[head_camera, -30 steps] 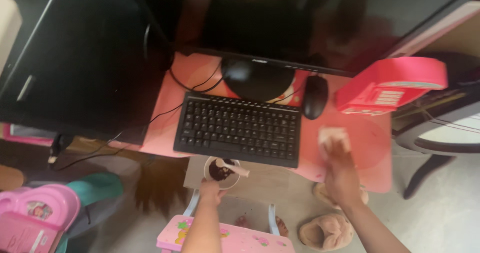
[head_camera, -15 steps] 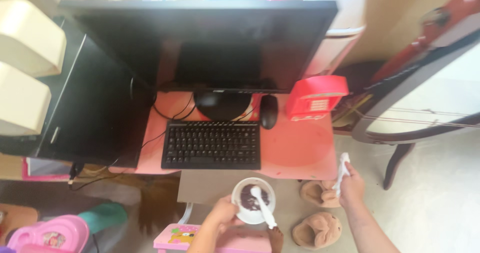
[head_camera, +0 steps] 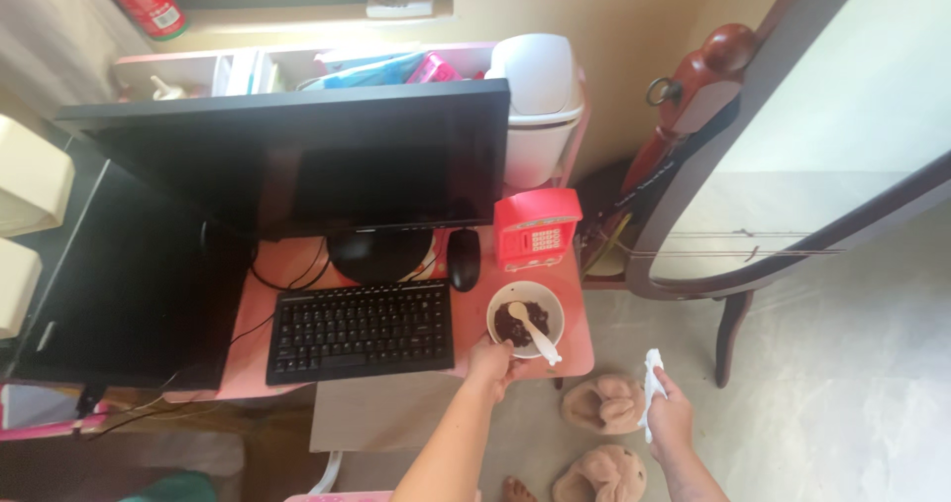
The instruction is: The person organizes items on a small table, wipes a toy vanity set with a tissue, and sweeps the floor with a broom. They move a tablet and a small table, then sweep under furniture and along the bed.
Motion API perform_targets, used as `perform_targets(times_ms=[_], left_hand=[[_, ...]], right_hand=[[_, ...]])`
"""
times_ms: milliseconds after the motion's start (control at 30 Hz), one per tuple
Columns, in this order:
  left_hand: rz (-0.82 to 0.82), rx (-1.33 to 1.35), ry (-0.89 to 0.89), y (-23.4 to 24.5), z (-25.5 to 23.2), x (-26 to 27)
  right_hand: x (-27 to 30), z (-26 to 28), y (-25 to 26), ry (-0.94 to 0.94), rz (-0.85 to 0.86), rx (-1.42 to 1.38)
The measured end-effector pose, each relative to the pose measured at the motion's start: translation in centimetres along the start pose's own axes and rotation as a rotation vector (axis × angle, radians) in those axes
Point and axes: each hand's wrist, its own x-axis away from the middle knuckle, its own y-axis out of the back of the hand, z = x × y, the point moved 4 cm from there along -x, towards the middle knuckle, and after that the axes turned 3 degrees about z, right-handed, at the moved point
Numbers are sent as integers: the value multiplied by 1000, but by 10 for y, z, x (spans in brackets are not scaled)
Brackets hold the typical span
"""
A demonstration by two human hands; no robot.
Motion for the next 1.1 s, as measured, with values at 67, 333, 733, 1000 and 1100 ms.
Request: perform_targets(times_ms=[67, 333, 733, 1000, 1100], left_hand=[[-15, 31, 5, -8, 8, -4], [-133, -311, -93, 33, -8, 29], [-438, 56, -562, 200, -54, 187], [-599, 389, -498, 287, 5, 319], [-672, 376, -619, 330, 16, 368]], right_hand=[[-6, 7, 10, 23, -7, 23], [-39, 74, -10, 136, 78, -216], [110, 222, -216, 456, 446, -180], [271, 201, -315, 436, 749, -134], [327, 178, -345, 432, 838, -128]])
